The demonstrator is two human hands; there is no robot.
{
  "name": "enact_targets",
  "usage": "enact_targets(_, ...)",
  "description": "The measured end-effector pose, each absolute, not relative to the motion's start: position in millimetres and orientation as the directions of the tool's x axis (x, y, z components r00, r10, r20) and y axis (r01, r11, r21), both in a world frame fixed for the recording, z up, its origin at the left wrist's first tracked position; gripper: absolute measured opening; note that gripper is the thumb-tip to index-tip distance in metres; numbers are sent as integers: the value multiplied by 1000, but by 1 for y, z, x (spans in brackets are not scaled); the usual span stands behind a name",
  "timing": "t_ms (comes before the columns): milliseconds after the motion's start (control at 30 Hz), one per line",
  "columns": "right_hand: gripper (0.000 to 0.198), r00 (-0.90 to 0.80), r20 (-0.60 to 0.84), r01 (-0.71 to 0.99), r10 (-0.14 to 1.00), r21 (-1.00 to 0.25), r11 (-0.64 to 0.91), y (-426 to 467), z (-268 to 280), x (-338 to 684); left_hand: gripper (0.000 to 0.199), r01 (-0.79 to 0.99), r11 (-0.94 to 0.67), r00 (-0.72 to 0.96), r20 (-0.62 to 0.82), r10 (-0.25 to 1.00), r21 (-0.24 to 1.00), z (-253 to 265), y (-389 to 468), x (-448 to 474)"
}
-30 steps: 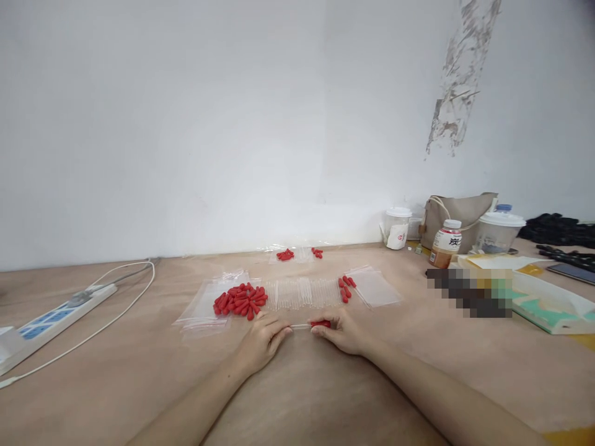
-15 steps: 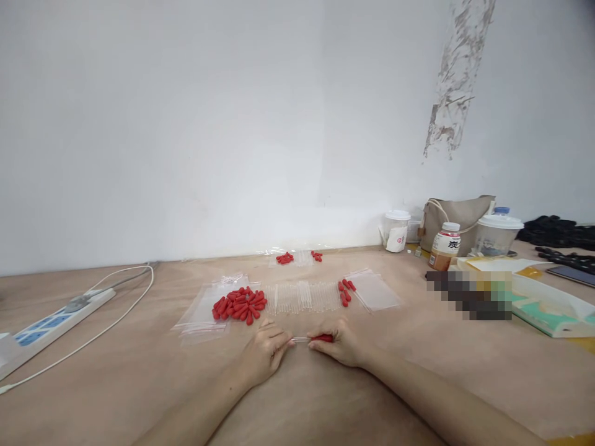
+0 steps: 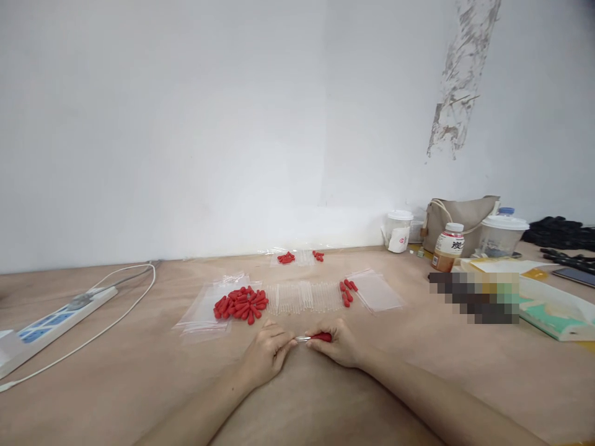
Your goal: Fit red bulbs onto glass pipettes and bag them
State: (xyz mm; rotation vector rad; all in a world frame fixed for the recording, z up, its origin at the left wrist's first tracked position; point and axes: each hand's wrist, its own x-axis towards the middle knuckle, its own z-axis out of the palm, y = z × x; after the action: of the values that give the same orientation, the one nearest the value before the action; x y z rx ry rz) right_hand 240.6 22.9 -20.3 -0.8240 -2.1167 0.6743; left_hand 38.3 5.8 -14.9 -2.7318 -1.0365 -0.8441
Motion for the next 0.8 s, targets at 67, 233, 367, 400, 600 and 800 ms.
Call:
enact_targets(67,19,-499,452,314,740,-701,640,26,-20,241,26,649,-751,596,530,603,125,-15,7,39)
enact_targets(233,30,-434,390,212,812,-832,513,34,-18,246,22,660,-730,535,572,622,176,-14,11,40)
enact_targets(367,15,-435,400,248,806,-807,535,34,-14,254,23,655,-741,550,580,600,146,-14,9,39)
enact_targets(400,12,-445,404,262,799,-794,548,34,-13,255,23,651,-747,561,581,590,130,-14,9,39)
enact_targets(600,13,-448,397,168,801,-843,512,37,-23,253,25,642,-761,587,578,567,94,-15,8,37)
enact_targets(800,17,-464,408,147,787,-840,522,35,-24,253,27,634,-764,591,562,578,119,-15,8,37)
